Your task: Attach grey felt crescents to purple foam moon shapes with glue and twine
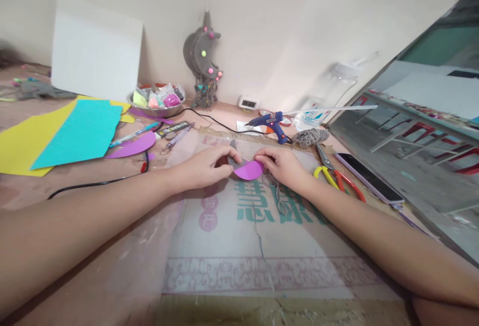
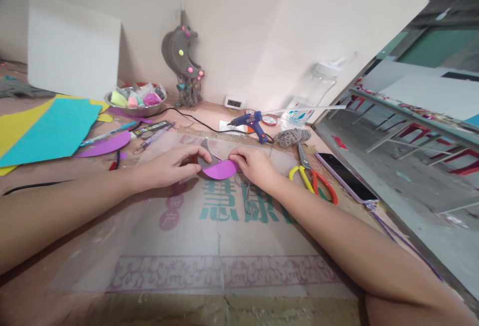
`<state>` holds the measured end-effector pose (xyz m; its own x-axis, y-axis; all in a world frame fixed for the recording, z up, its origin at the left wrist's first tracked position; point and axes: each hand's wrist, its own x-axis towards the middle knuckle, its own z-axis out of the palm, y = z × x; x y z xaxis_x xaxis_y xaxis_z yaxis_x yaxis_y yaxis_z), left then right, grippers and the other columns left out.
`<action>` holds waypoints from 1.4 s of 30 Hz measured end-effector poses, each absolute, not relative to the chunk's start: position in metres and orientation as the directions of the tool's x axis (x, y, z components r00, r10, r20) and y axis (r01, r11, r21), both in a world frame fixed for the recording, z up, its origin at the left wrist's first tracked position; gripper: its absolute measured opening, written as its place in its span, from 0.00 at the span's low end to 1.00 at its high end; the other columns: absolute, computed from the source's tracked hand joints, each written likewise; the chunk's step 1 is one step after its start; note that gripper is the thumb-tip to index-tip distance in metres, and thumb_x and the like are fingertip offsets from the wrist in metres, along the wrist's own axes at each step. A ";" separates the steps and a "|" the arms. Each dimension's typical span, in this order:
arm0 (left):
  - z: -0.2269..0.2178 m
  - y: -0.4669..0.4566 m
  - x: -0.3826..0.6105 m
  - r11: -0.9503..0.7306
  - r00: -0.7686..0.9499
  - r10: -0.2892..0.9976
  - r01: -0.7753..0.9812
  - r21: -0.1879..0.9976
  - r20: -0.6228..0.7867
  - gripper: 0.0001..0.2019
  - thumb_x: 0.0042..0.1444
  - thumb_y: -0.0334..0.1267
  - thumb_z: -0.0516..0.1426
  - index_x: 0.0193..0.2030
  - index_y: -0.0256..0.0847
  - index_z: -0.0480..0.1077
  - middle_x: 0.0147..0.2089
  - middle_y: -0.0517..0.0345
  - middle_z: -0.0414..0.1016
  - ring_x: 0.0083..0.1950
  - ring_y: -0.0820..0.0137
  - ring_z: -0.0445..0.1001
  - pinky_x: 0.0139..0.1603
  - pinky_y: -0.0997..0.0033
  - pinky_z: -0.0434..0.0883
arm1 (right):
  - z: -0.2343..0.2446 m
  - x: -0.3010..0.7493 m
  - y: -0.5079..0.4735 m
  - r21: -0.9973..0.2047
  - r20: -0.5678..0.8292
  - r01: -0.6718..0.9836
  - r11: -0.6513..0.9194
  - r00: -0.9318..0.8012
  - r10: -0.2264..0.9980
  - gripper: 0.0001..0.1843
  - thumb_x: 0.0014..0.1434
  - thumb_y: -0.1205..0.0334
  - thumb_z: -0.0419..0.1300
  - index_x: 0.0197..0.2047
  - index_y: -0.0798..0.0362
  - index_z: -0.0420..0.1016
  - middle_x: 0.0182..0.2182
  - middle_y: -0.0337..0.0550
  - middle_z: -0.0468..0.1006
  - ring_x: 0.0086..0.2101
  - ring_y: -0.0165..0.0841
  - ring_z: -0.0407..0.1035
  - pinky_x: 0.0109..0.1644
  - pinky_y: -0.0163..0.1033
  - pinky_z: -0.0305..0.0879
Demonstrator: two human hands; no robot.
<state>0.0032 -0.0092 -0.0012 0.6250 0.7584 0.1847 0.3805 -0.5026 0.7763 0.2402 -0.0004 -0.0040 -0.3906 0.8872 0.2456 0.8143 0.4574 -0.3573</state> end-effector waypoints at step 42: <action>-0.013 0.006 0.001 -0.118 0.506 0.858 0.034 0.992 0.085 0.15 0.55 0.33 0.50 0.50 0.45 0.60 0.29 0.65 0.64 0.24 0.78 0.64 0.25 0.78 0.62 | -0.005 0.254 0.012 -0.392 0.491 0.772 0.501 -0.286 0.823 0.13 0.51 0.71 0.52 0.38 0.53 0.73 0.39 0.46 0.75 0.41 0.38 0.68 0.46 0.45 0.63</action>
<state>0.0011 0.0056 -0.0127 0.5064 0.8581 0.0847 0.0343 -0.1182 0.9924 0.2540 0.0119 -0.0046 -0.2857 0.8233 0.4906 0.7717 0.5011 -0.3916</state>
